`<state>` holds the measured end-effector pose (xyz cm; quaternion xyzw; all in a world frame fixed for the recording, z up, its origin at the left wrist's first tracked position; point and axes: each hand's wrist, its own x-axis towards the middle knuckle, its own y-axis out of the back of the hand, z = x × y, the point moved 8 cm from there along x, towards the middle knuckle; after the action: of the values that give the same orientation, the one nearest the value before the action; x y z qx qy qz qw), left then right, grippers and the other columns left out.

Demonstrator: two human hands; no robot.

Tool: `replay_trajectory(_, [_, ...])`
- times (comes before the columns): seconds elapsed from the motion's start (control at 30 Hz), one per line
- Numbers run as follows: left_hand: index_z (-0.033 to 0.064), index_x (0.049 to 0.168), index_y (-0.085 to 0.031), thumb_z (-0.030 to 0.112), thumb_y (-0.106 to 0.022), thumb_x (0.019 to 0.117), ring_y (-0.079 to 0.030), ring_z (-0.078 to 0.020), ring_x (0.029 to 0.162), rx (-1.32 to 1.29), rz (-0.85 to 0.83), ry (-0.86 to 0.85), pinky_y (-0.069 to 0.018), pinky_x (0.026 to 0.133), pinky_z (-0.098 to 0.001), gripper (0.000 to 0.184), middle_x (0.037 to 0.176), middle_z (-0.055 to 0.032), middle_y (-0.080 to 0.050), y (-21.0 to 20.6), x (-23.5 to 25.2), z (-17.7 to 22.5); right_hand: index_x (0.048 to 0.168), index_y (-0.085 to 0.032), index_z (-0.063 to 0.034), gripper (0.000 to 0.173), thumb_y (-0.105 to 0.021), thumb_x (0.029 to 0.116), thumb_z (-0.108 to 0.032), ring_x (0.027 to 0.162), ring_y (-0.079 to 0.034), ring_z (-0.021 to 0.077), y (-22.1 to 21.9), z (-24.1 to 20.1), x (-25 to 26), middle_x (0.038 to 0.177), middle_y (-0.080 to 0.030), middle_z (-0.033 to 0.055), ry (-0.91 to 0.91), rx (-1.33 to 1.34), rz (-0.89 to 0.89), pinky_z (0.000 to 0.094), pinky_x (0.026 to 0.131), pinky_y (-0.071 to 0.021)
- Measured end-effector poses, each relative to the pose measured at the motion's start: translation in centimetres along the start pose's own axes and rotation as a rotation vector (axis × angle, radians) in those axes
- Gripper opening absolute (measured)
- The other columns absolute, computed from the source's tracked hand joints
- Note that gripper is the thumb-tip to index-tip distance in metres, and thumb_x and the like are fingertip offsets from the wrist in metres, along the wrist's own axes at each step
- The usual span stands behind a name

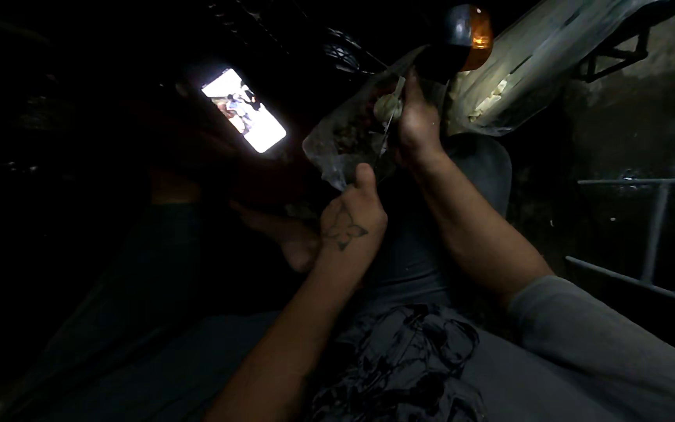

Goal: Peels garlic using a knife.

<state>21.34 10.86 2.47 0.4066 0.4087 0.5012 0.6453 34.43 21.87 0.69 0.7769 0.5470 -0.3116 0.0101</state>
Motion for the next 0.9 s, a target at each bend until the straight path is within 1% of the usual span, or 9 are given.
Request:
replay_trajectory(0.13, [-0.0001, 0.133, -0.052, 0.032, -0.04, 0.1103, -0.067, -0.037, 0.059, -0.009, 0.025, 0.001, -0.0538, 0.05, -0.0506, 0.041, 0.074, -0.0175, -0.064, 0.6, 0.2, 0.5, 0.114, -0.058, -0.0011, 0.06, -0.022, 0.1119, -0.05, 0.075, -0.068, 0.0217, -0.1, -0.5, -0.1, 0.088, -0.067, 0.0121, 0.059, -0.018, -0.022, 0.0386, 0.067, -0.0611])
replay_trajectory(0.27, [0.0056, 0.142, -0.043, 0.029, -0.04, 0.1123, -0.071, -0.0414, 0.079, -0.078, -0.342, 0.166, -0.0575, 0.067, -0.056, 0.038, 0.086, -0.0212, -0.067, 2.7, 0.6, 1.3, 0.11, -0.063, -0.0003, 0.068, -0.018, 0.1112, -0.052, 0.077, -0.069, 0.0221, -0.2, -0.7, -0.5, 0.088, -0.069, 0.0124, 0.072, -0.132, -0.014, 0.0403, 0.069, -0.0612])
replay_trajectory(0.43, [0.008, 0.133, -0.047, 0.032, -0.044, 0.1113, -0.065, -0.0309, 0.061, -0.331, -0.306, 0.114, -0.055, 0.055, -0.051, 0.033, 0.073, -0.0134, -0.061, 4.1, 0.0, -0.1, 0.115, -0.057, -0.0042, 0.076, -0.013, 0.1058, -0.065, 0.087, -0.067, 0.0226, -1.9, -0.1, -0.9, 0.099, -0.066, 0.0124, -0.09, 0.133, -0.349, 0.0398, 0.076, -0.0599])
replay_trajectory(0.5, [0.0083, 0.134, -0.047, 0.031, -0.044, 0.1111, -0.063, -0.0274, 0.059, -0.38, -0.3, 0.093, -0.0549, 0.054, -0.0487, 0.032, 0.072, -0.0113, -0.06, 4.2, -0.2, -0.4, 0.109, -0.059, -0.0059, 0.069, -0.018, 0.1072, -0.061, 0.081, -0.068, 0.0215, -2.5, 0.5, -1.1, 0.094, -0.067, 0.0117, -0.193, 0.237, -0.407, 0.0366, 0.07, -0.0603])
replay_trajectory(0.57, [0.0091, 0.133, -0.047, 0.031, -0.045, 0.111, -0.065, -0.0289, 0.063, -0.358, -0.336, 0.099, -0.0553, 0.057, -0.0504, 0.032, 0.075, -0.0121, -0.061, 4.2, -0.4, -0.4, 0.101, -0.06, -0.0071, 0.063, -0.018, 0.1105, -0.053, 0.073, -0.067, 0.0172, -2.3, 0.3, -1.0, 0.085, -0.068, 0.0084, -0.148, 0.143, -0.35, 0.0316, 0.063, -0.0586])
replay_trajectory(0.67, [0.0126, 0.131, -0.049, 0.035, -0.046, 0.1101, -0.065, -0.0303, 0.065, -0.283, -0.439, 0.171, -0.0555, 0.059, -0.0524, 0.031, 0.076, -0.012, -0.062, 5.3, -1.0, -1.2, 0.106, -0.061, -0.0052, 0.061, -0.018, 0.1123, -0.048, 0.072, -0.067, 0.0162, -1.2, -0.5, -0.7, 0.086, -0.069, 0.0081, -0.029, -0.047, -0.209, 0.0318, 0.062, -0.0585])
replay_trajectory(0.77, [0.0084, 0.126, -0.051, 0.031, -0.046, 0.11, -0.063, -0.0307, 0.059, -0.219, -0.292, 0.152, -0.0526, 0.053, -0.0509, 0.028, 0.069, -0.0116, -0.059, 7.6, -1.7, -1.0, 0.106, -0.06, -0.0034, 0.065, -0.015, 0.1116, -0.05, 0.061, -0.064, 0.0171, -1.0, -0.9, -0.5, 0.081, -0.067, 0.0095, 0.027, -0.04, -0.17, 0.0321, 0.054, -0.0569])
replay_trajectory(0.87, [0.0011, 0.14, -0.048, 0.026, -0.044, 0.112, -0.068, -0.046, 0.084, -0.22, -0.447, 0.277, -0.0525, 0.075, -0.0621, 0.038, 0.093, -0.0273, -0.067, 9.7, -1.5, 1.6, 0.108, -0.061, -0.0041, 0.067, -0.012, 0.1116, -0.049, 0.069, -0.067, 0.0164, -1.2, -1.0, -0.7, 0.088, -0.069, 0.0085, 0.046, -0.057, -0.146, 0.0321, 0.06, -0.0587])
replay_trajectory(0.9, [0.0008, 0.14, -0.048, 0.027, -0.043, 0.1122, -0.069, -0.0461, 0.084, -0.208, -0.454, 0.258, -0.0534, 0.075, -0.0614, 0.039, 0.094, -0.0275, -0.067, 9.3, -1.4, 1.8, 0.109, -0.061, -0.0039, 0.068, -0.012, 0.1111, -0.051, 0.073, -0.067, 0.0174, -1.3, -0.9, -0.6, 0.091, -0.069, 0.0091, 0.035, -0.057, -0.141, 0.0333, 0.063, -0.0583])
